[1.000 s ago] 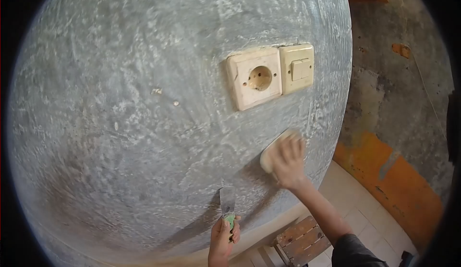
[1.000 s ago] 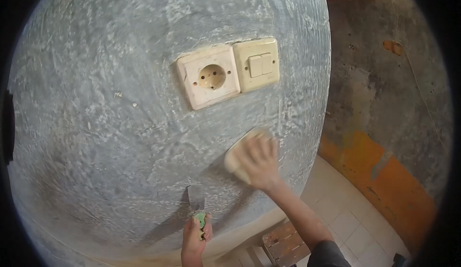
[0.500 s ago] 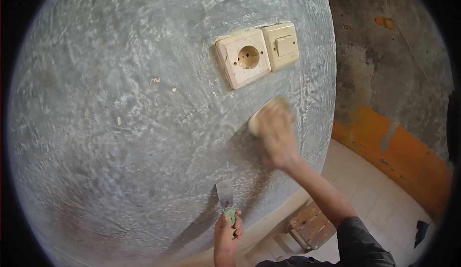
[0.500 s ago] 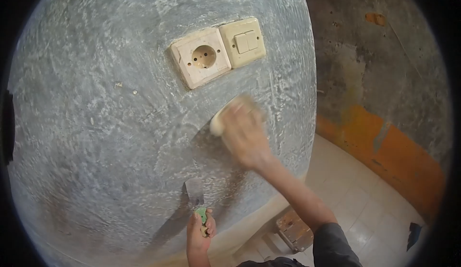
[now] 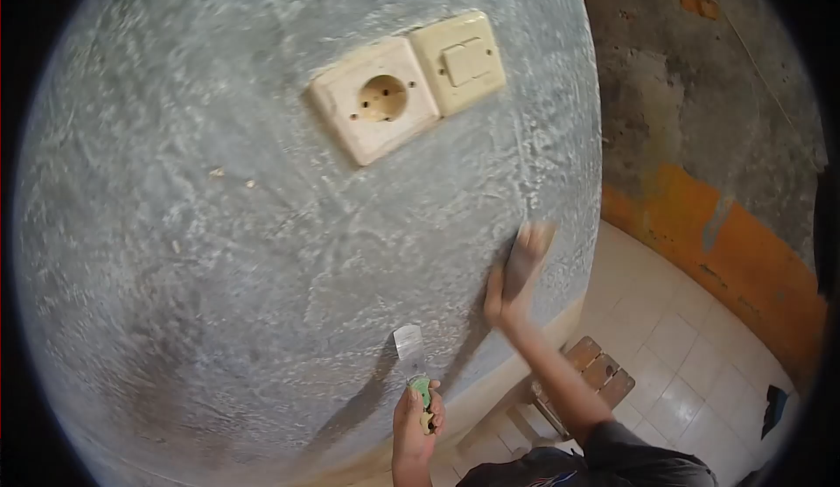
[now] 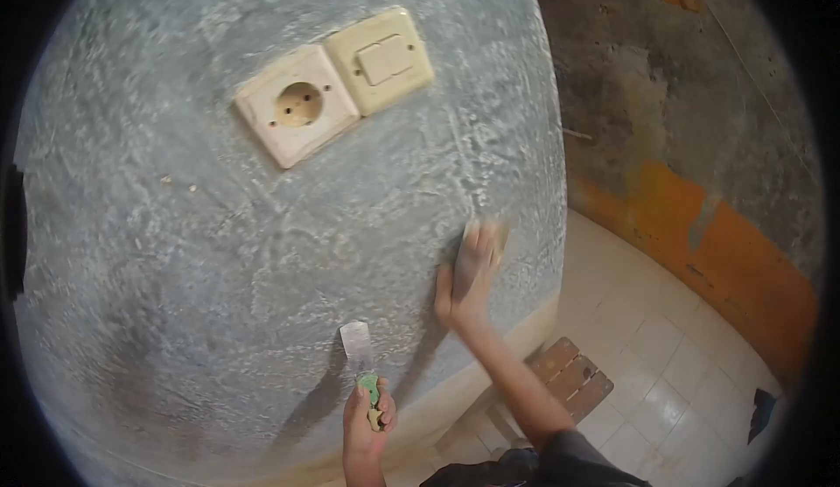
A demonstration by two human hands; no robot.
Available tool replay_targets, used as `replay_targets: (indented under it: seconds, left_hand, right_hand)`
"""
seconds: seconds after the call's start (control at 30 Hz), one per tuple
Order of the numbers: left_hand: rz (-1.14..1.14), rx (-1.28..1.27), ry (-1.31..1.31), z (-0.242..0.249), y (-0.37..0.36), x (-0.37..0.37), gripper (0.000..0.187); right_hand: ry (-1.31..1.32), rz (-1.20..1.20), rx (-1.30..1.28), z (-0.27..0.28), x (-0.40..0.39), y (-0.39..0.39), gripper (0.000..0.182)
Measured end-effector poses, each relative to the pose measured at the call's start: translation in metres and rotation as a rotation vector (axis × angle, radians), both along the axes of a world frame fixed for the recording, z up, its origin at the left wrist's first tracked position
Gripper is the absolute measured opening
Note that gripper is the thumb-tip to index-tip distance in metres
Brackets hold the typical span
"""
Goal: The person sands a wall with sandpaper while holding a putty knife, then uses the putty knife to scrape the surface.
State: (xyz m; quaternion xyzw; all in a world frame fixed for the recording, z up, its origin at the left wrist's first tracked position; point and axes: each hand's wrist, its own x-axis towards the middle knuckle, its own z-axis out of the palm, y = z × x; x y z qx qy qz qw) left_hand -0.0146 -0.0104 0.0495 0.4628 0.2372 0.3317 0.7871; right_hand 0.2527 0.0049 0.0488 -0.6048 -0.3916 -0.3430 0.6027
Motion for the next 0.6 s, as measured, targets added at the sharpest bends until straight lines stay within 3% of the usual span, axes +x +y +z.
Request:
replay_targets:
  seconds: [0.07, 0.17, 0.27, 0.33, 0.43, 0.47, 0.6]
  left_hand:
    - [0.013, 0.005, 0.032, -0.002, 0.000, 0.007, 0.042]
    - [0.021, 0.025, 0.046, 0.005, -0.007, 0.023, 0.042]
    - [0.049, -0.009, 0.059, 0.008, -0.013, 0.037, 0.042]
    - [0.042, -0.013, 0.069, 0.004, -0.014, 0.047, 0.041]
    - [0.042, -0.005, 0.101, 0.004, -0.019, 0.058, 0.038]
    - [0.043, -0.002, 0.120, 0.006, -0.021, 0.062, 0.036]
    - [0.050, 0.003, 0.169, 0.007, -0.025, 0.072, 0.036]
  right_hand:
    - [0.006, -0.055, 0.128, 0.050, 0.038, -0.005, 0.064]
    - [0.061, 0.018, 0.219, 0.045, 0.045, -0.002, 0.065]
    - [0.088, -0.020, -0.008, -0.042, 0.013, -0.003, 0.067]
    - [0.201, 0.093, -0.082, -0.126, -0.014, -0.003, 0.067]
    - [0.318, 0.161, -0.035, -0.155, -0.014, -0.007, 0.068]
    - [0.296, 0.078, -0.011, -0.156, -0.002, -0.002, 0.068]
    - [0.190, 0.094, 0.149, -0.045, 0.070, -0.018, 0.067]
